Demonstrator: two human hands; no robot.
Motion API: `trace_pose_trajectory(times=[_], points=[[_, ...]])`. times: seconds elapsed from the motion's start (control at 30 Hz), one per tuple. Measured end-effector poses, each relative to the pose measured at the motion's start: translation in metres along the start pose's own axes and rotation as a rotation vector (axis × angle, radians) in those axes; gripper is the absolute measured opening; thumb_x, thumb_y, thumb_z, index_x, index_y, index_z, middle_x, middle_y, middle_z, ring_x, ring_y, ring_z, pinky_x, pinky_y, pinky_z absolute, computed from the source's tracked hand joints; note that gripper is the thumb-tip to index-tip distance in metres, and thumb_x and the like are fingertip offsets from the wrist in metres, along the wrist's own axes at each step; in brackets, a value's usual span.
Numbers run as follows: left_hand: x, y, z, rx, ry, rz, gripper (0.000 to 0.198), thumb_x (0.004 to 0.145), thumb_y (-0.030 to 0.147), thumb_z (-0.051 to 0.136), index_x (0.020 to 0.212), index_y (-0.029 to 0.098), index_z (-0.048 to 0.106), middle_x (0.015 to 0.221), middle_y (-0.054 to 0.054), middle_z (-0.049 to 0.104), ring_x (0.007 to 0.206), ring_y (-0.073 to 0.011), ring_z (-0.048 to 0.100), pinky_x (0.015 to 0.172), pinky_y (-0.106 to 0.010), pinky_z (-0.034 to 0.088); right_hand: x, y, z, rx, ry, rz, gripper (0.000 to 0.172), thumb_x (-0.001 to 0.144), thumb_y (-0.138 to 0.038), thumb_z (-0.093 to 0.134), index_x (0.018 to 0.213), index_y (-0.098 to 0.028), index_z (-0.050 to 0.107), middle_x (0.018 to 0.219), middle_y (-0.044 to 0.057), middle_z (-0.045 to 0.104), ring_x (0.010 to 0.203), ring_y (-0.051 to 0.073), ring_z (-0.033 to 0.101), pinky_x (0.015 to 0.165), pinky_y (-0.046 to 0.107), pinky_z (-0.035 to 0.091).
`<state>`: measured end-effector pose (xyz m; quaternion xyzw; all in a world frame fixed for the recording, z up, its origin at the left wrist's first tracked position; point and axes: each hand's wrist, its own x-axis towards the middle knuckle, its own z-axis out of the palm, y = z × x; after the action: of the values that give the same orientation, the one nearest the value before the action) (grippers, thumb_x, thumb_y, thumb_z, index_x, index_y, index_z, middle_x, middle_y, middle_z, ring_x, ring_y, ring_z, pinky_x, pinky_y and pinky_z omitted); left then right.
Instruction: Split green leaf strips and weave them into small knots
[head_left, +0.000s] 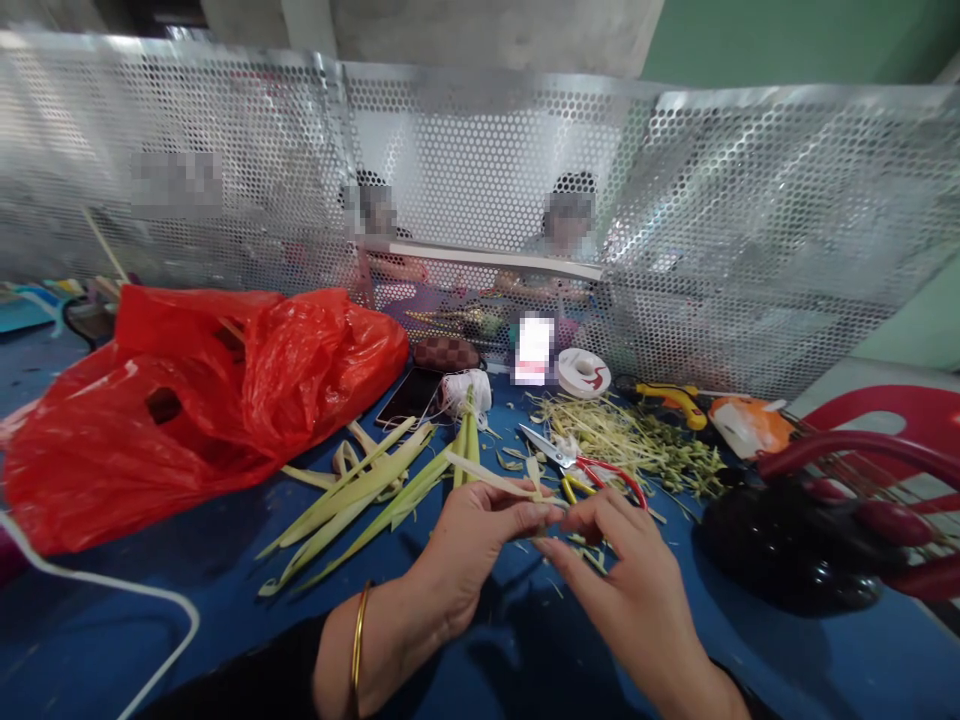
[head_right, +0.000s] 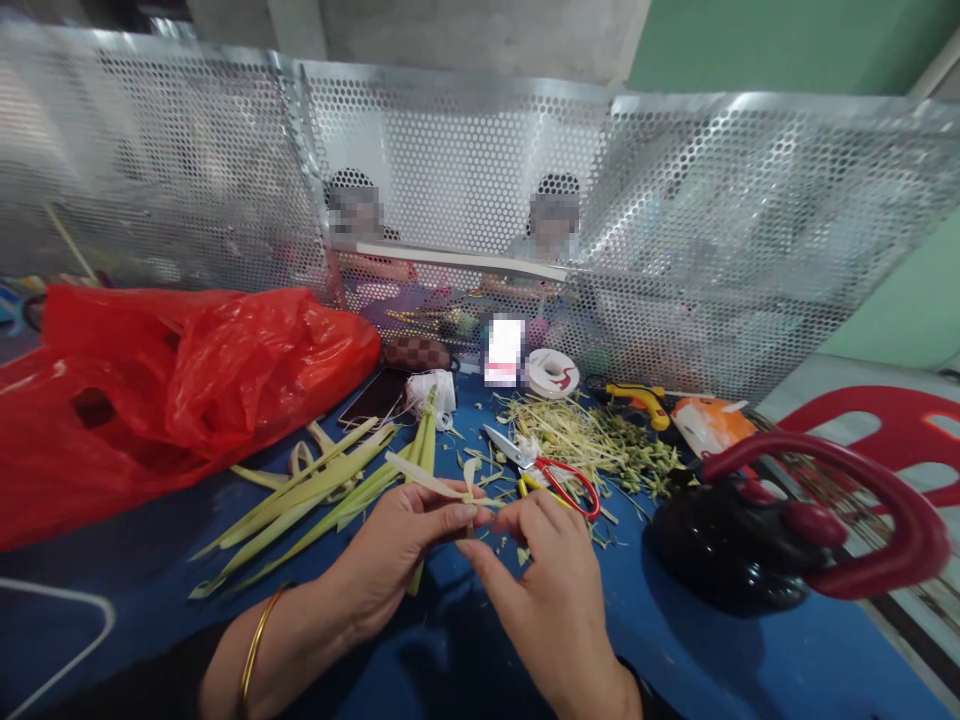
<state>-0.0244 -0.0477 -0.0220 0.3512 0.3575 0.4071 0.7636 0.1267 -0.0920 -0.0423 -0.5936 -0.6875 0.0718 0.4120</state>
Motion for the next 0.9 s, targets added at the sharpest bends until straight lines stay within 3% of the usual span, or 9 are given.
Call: trace_pose_trajectory(times=[0.1, 0.17, 0.43, 0.57, 0.67, 0.77, 0.83, 0.9], points=[[0.001, 0.0, -0.001, 0.03, 0.016, 0.023, 0.018, 0.063, 0.019, 0.08, 0.078, 0.014, 0.071, 0.071, -0.002, 0.071, 0.07, -0.0114, 0.061, 0.067, -0.02, 0.042, 0.001, 0.002, 0.004, 0.215, -0.164, 0.096, 0.026, 0.085, -0.038, 0.062, 0.065, -0.021, 0.058, 0.065, 0.0, 0.058, 0.063, 0.017, 0.055, 0.061, 0.028, 0.043], [0.001, 0.0, -0.001, 0.061, 0.031, 0.034, 0.016, 0.064, 0.018, 0.079, 0.077, 0.014, 0.072, 0.07, -0.001, 0.07, 0.067, -0.0098, 0.059, 0.063, -0.019, 0.04, 0.002, 0.001, 0.005, 0.303, -0.207, 0.133, 0.027, 0.086, -0.034, 0.06, 0.062, -0.021, 0.058, 0.064, 0.0, 0.057, 0.062, 0.016, 0.055, 0.06, 0.026, 0.043], [0.002, -0.004, 0.0, 0.062, 0.089, 0.061, 0.013, 0.058, 0.015, 0.08, 0.068, 0.014, 0.072, 0.071, -0.001, 0.068, 0.073, -0.013, 0.06, 0.07, -0.022, 0.043, 0.001, -0.009, 0.005, 0.312, -0.199, 0.04, 0.031, 0.087, -0.027, 0.056, 0.057, -0.02, 0.052, 0.06, -0.002, 0.05, 0.059, 0.014, 0.051, 0.057, 0.025, 0.039], [0.003, -0.002, -0.002, 0.09, 0.093, 0.073, 0.019, 0.057, 0.017, 0.081, 0.073, 0.014, 0.072, 0.071, -0.001, 0.069, 0.067, -0.0112, 0.057, 0.063, -0.021, 0.04, 0.001, -0.007, 0.003, 0.274, -0.193, 0.018, 0.032, 0.089, -0.028, 0.053, 0.058, -0.02, 0.052, 0.06, -0.002, 0.05, 0.059, 0.014, 0.051, 0.057, 0.026, 0.04], [0.005, 0.003, -0.005, 0.147, 0.03, 0.038, 0.023, 0.066, 0.025, 0.077, 0.086, 0.015, 0.073, 0.072, -0.003, 0.071, 0.062, -0.01, 0.055, 0.058, -0.021, 0.037, 0.005, -0.002, -0.006, 0.235, -0.092, -0.003, 0.025, 0.092, -0.029, 0.051, 0.069, -0.021, 0.059, 0.068, 0.001, 0.057, 0.066, 0.017, 0.055, 0.062, 0.028, 0.043], [0.004, 0.006, -0.007, 0.164, -0.054, 0.009, 0.023, 0.072, 0.029, 0.072, 0.089, 0.015, 0.072, 0.071, -0.004, 0.071, 0.062, -0.0103, 0.056, 0.059, -0.021, 0.037, 0.011, 0.006, -0.013, 0.179, 0.036, -0.003, 0.014, 0.089, -0.032, 0.054, 0.088, -0.022, 0.065, 0.088, 0.006, 0.066, 0.087, 0.022, 0.06, 0.077, 0.034, 0.047], [0.003, 0.006, -0.006, 0.16, -0.063, -0.003, 0.022, 0.07, 0.029, 0.073, 0.087, 0.015, 0.072, 0.068, -0.003, 0.069, 0.062, -0.0105, 0.057, 0.061, -0.022, 0.038, 0.014, 0.009, -0.013, 0.185, 0.001, 0.021, 0.018, 0.087, -0.035, 0.057, 0.096, -0.024, 0.068, 0.098, 0.007, 0.069, 0.095, 0.025, 0.062, 0.083, 0.036, 0.048], [0.002, 0.004, -0.005, 0.149, -0.046, -0.001, 0.022, 0.067, 0.03, 0.074, 0.082, 0.014, 0.072, 0.064, -0.002, 0.068, 0.06, -0.0111, 0.056, 0.062, -0.023, 0.04, 0.014, 0.01, -0.01, 0.226, -0.114, 0.061, 0.02, 0.087, -0.037, 0.056, 0.093, -0.025, 0.07, 0.094, 0.006, 0.072, 0.089, 0.024, 0.065, 0.078, 0.033, 0.05]])
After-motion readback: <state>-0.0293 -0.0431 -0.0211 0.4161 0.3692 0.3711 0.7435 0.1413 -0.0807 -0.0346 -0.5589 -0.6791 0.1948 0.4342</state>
